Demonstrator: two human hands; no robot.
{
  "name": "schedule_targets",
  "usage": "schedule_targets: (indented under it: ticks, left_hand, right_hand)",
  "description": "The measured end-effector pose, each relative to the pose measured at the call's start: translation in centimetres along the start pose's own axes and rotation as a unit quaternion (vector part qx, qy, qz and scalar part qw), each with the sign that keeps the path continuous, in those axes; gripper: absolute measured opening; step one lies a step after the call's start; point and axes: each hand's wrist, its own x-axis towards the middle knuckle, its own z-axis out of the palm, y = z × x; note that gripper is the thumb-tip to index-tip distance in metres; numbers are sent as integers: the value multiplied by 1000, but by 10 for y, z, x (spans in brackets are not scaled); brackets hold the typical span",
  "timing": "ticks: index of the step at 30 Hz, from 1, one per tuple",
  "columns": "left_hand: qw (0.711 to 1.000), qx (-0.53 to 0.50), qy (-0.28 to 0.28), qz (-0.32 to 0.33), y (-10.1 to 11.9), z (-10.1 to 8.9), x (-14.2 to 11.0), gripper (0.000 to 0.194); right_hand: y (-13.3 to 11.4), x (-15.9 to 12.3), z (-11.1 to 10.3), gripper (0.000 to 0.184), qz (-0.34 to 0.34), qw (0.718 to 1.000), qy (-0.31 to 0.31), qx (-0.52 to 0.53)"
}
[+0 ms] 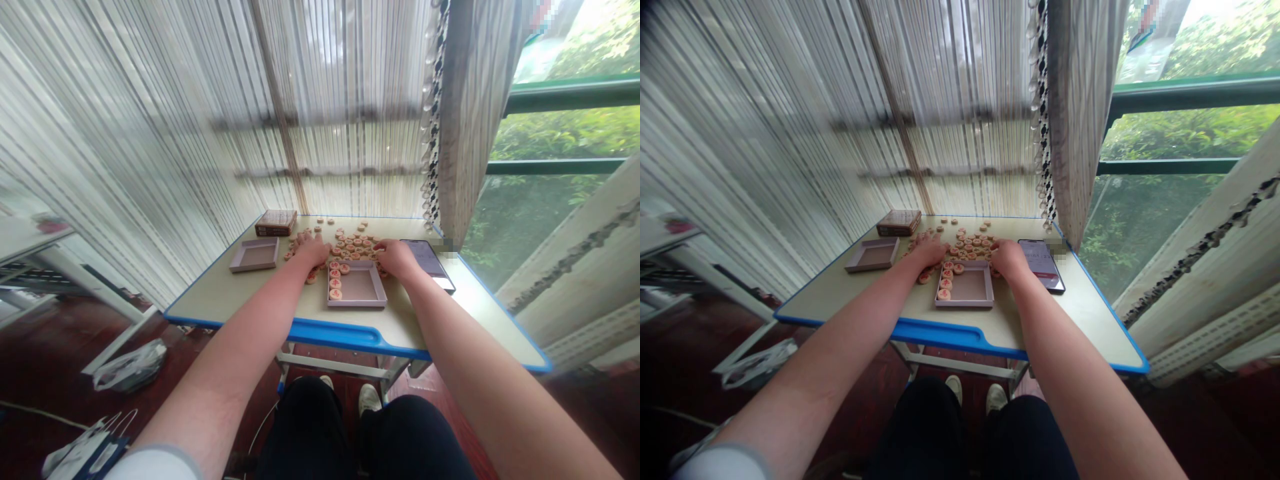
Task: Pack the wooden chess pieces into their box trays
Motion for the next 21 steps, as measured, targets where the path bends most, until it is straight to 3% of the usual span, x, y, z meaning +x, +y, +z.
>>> schedule_targets:
  ticks: [3,9,16,21]
  left_hand:
    - [999,-21,6,-38,3,-3,-3,68]
    - [999,-31,-10,-29,4,-5,-3,63]
    - [999,-27,-9,-16,4,-5,-5,64]
    - [999,-39,11,4,6,-7,-8,57]
  right_hand:
    - [2,3,5,36,-23,1000,16,3]
    - [2,13,21,40,-127,992,-2,27]
    - [6,15,21,41,-81,994,22,70]
    - [1,16,25,42,-131,988,-22,81]
